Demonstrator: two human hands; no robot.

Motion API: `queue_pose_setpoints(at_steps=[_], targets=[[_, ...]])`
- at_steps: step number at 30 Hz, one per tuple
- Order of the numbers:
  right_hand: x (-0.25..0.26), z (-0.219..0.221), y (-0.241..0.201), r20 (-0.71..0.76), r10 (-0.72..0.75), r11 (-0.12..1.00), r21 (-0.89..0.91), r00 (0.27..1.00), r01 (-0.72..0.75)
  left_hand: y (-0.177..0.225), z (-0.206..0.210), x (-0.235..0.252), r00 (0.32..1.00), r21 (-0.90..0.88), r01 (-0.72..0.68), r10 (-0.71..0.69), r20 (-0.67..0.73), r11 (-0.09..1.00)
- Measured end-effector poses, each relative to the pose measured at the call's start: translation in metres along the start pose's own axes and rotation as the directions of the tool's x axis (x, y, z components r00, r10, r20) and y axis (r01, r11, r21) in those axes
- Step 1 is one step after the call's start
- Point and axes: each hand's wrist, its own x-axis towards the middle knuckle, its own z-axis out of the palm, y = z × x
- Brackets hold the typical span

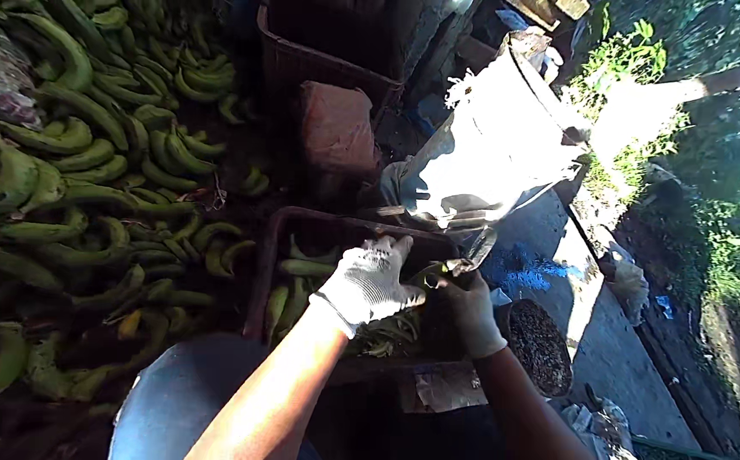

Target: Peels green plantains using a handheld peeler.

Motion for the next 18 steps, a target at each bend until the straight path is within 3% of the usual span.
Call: queue_pose_setpoints(at_steps=[1, 3, 7, 9, 11, 13, 18], targets=[[-0.004, -0.017, -0.015, -0.020, 0.000, 0.999, 0.042, 1.000, 0.000, 0.009, 0.021, 0.005, 0.996, -0.027, -0.024, 0.026, 0.084, 0.999], [-0.011, -0.047, -0.034, 0.015, 0.002, 0.994, 0.105, 1.000, -0.004, 0.023, 0.058, 0.014, 0.991, -0.194, -0.070, 0.090, 0.095, 0.979], [-0.015, -0.089, -0.017, -0.001, -0.019, 0.992, 0.127, 1.000, 0.019, 0.036, 0.082, 0.025, 0.997, -0.545, -0.069, 0.037, -0.069, 0.835], [-0.016, -0.101, 0.005, -0.073, -0.038, 0.997, 0.069, 0.997, 0.044, 0.028, 0.089, 0.028, 0.978, -0.682, -0.169, 0.034, -0.207, 0.712], [-0.022, -0.106, 0.014, -0.071, -0.133, 0.991, -0.004, 0.988, 0.133, 0.020, 0.092, 0.029, 0.933, -0.714, -0.331, 0.102, -0.345, 0.616], [-0.026, -0.106, 0.014, 0.019, -0.157, 0.979, -0.126, 0.987, 0.158, 0.022, 0.090, 0.033, 0.893, -0.698, -0.426, 0.145, -0.426, 0.576], [-0.029, -0.086, 0.020, 0.261, -0.012, 0.950, -0.297, 0.965, 0.092, 0.035, 0.090, 0.024, 0.905, -0.696, -0.381, 0.090, -0.417, 0.609]])
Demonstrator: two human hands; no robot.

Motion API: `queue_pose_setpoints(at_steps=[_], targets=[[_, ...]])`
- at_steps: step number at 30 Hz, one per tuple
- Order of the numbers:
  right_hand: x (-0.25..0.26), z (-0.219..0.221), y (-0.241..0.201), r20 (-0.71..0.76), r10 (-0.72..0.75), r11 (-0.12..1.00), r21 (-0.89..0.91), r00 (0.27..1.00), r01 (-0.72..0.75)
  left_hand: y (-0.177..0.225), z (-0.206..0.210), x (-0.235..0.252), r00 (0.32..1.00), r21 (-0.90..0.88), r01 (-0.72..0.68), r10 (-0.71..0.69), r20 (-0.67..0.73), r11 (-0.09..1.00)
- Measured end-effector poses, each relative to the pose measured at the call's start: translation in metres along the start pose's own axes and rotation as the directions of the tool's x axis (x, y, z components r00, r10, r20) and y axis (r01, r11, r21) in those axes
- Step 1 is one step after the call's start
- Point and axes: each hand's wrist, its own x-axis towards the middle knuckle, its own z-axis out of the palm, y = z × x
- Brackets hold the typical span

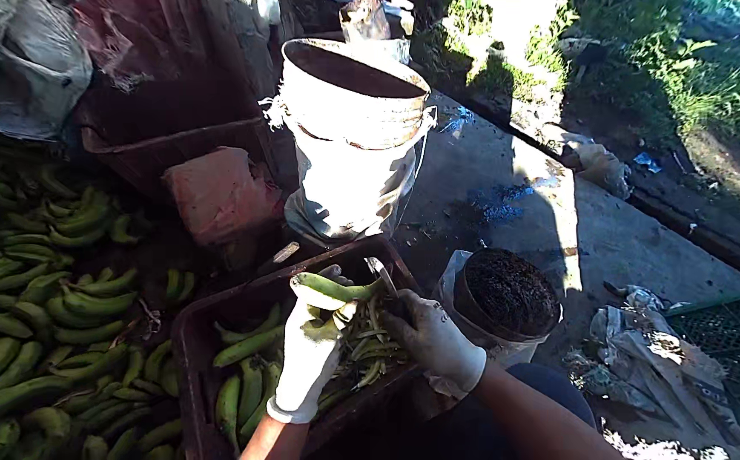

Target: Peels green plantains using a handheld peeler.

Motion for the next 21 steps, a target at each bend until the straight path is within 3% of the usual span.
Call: queue_pose_setpoints(at_steps=[4, 8, 11, 13, 17, 21], targets=[[0.003, 0.008, -0.006, 0.058, -0.010, 1.000, 0.018, 0.998, 0.009, 0.008, 0.004, -0.002, 0.999, -0.050, 0.044, -0.046, -0.030, 0.998], [0.006, 0.020, -0.005, 0.052, -0.025, 0.989, 0.148, 0.998, 0.017, 0.009, 0.007, -0.005, 0.991, -0.181, 0.057, -0.078, -0.108, 0.982], [0.020, 0.030, 0.015, 0.162, 0.166, 0.986, 0.004, 0.973, -0.168, 0.014, 0.004, -0.003, 0.973, -0.339, 0.144, -0.196, -0.124, 0.930], [0.026, 0.028, 0.024, 0.104, 0.211, 0.977, -0.028, 0.972, -0.209, 0.021, -0.008, 0.007, 0.979, -0.408, 0.134, -0.185, -0.087, 0.903], [0.017, 0.016, 0.006, -0.086, -0.044, 0.999, 0.027, 0.995, 0.046, 0.022, -0.032, 0.011, 0.970, -0.568, 0.198, -0.244, -0.005, 0.799], [0.000, 0.026, -0.012, -0.126, -0.381, 0.925, -0.054, 0.916, 0.377, 0.025, -0.024, 0.007, 0.916, -0.524, 0.294, -0.393, -0.086, 0.800]])
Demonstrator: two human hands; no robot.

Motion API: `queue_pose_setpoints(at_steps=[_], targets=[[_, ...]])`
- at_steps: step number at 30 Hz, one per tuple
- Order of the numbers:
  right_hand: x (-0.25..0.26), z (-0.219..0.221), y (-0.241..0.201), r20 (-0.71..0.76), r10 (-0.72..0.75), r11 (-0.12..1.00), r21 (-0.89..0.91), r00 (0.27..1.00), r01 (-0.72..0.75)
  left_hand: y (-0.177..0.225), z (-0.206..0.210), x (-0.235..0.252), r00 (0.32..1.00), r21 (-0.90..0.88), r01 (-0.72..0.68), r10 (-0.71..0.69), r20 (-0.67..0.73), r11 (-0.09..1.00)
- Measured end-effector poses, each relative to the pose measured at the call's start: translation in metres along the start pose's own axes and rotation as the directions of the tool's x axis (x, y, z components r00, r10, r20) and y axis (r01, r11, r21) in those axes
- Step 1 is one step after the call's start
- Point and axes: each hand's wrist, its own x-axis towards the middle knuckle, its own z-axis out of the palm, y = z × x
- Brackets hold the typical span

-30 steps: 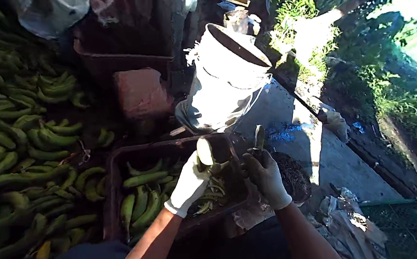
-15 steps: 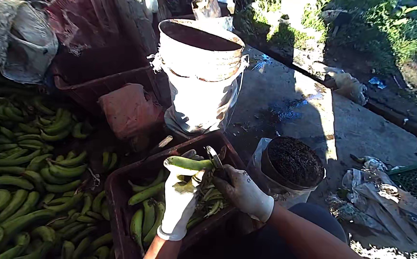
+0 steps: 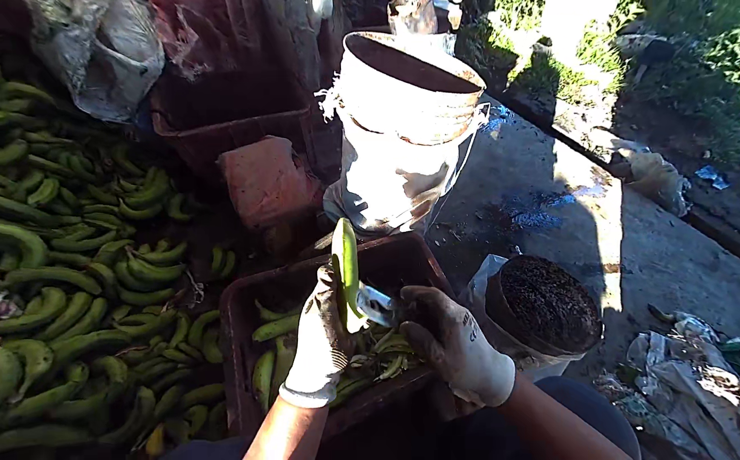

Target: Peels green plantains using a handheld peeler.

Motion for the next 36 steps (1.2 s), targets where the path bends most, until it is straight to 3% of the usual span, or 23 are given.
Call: queue_pose_setpoints(at_steps=[3, 6, 10, 13, 15, 17, 19, 22, 25, 27, 31, 33, 36], targets=[[-0.004, 0.007, 0.000, 0.048, -0.162, 0.982, -0.094, 0.986, 0.166, -0.001, 0.008, -0.005, 0.996, -0.021, 0.072, -0.073, -0.049, 0.997], [-0.003, 0.008, 0.006, 0.071, -0.158, 0.976, -0.137, 0.985, 0.167, -0.009, 0.007, -0.010, 0.999, 0.039, 0.037, -0.037, 0.002, 0.999], [0.010, 0.000, 0.018, -0.065, -0.117, 0.965, -0.242, 0.991, 0.098, -0.015, 0.009, -0.018, 0.996, 0.333, -0.055, 0.030, 0.080, 0.941], [0.031, -0.013, 0.038, -0.181, 0.126, 0.964, -0.211, 0.975, -0.164, -0.017, 0.013, -0.017, 0.994, 0.377, 0.072, -0.098, 0.050, 0.924], [0.043, -0.030, 0.056, -0.223, 0.341, 0.922, -0.109, 0.913, -0.371, -0.021, 0.012, -0.014, 0.980, 0.291, 0.162, -0.189, 0.064, 0.943], [0.044, -0.045, 0.060, -0.261, 0.424, 0.897, -0.012, 0.867, -0.442, -0.020, 0.009, -0.010, 0.970, 0.252, 0.200, -0.228, 0.088, 0.947], [0.037, -0.044, 0.048, -0.264, 0.379, 0.923, 0.039, 0.887, -0.382, -0.015, 0.006, -0.004, 0.975, 0.222, 0.177, -0.201, 0.095, 0.959], [0.015, -0.017, 0.016, -0.133, 0.219, 0.972, 0.119, 0.967, -0.204, -0.011, 0.002, 0.003, 0.991, 0.099, 0.122, -0.127, 0.041, 0.988], [-0.008, 0.012, 0.000, 0.017, 0.045, 0.998, 0.034, 0.999, -0.046, -0.007, 0.004, 0.003, 0.995, -0.035, 0.085, -0.087, -0.050, 0.996], [-0.010, 0.021, 0.002, 0.061, -0.021, 0.999, -0.040, 0.998, 0.023, -0.007, 0.003, 0.000, 0.995, -0.032, 0.065, -0.067, -0.068, 0.997], [0.009, 0.015, 0.018, -0.079, -0.060, 0.992, -0.111, 0.995, 0.051, -0.009, 0.006, -0.013, 0.998, 0.115, 0.057, -0.061, 0.034, 0.992], [0.023, 0.004, 0.031, -0.157, 0.030, 0.994, -0.099, 0.987, -0.046, -0.010, 0.007, -0.014, 0.986, 0.178, 0.128, -0.145, 0.085, 0.976], [0.041, -0.022, 0.057, -0.165, 0.295, 0.948, -0.077, 0.941, -0.310, -0.015, 0.009, -0.016, 0.950, 0.233, 0.222, -0.264, 0.169, 0.947]])
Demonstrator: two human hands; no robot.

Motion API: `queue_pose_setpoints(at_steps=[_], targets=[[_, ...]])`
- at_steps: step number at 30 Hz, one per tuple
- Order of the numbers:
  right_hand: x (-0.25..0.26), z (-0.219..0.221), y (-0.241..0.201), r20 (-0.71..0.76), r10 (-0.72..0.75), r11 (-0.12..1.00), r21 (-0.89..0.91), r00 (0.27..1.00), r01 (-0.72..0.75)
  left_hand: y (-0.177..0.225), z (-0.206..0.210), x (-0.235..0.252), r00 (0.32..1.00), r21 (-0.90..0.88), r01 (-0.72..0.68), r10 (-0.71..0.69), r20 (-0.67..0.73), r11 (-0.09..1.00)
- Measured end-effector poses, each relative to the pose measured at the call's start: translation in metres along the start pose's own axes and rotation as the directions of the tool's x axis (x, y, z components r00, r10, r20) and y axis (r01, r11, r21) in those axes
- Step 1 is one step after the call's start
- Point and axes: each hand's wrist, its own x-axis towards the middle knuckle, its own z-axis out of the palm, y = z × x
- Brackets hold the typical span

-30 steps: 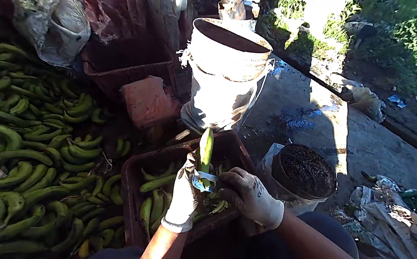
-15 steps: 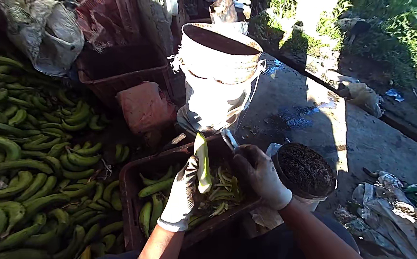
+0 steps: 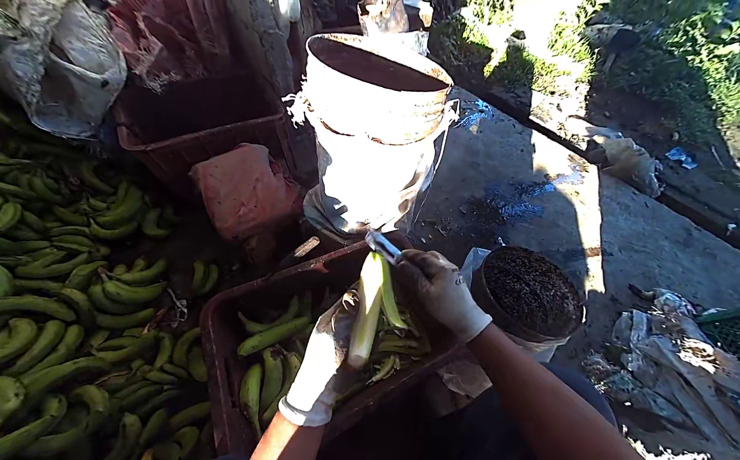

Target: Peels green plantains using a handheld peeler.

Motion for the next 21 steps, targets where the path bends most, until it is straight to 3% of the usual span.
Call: queue_pose_setpoints(at_steps=[3, 8, 11, 14, 18, 21], targets=[[0.006, -0.017, 0.008, -0.047, 0.114, 0.993, 0.035, 0.992, -0.113, 0.001, 0.006, -0.001, 1.000, 0.032, 0.000, 0.000, 0.010, 0.999], [-0.027, -0.013, -0.026, -0.079, -0.169, 0.983, -0.082, 0.982, 0.163, 0.013, 0.009, -0.002, 0.995, 0.265, -0.100, 0.099, 0.017, 0.959], [-0.016, -0.013, -0.013, -0.080, -0.004, 0.986, -0.168, 0.997, -0.009, 0.014, 0.009, -0.007, 0.999, 0.303, -0.037, 0.028, 0.034, 0.952], [-0.005, -0.020, -0.001, -0.087, 0.120, 0.988, -0.092, 0.989, -0.128, 0.010, 0.006, -0.004, 0.998, 0.115, -0.053, 0.050, 0.029, 0.992], [-0.036, -0.003, -0.023, -0.046, -0.024, 0.995, 0.100, 0.999, 0.029, -0.002, -0.004, 0.008, 0.975, -0.114, -0.188, 0.172, -0.138, 0.976], [-0.062, 0.014, -0.036, 0.015, -0.180, 0.981, 0.073, 0.984, 0.178, -0.003, -0.007, 0.014, 0.943, -0.258, -0.216, 0.133, -0.306, 0.942]])
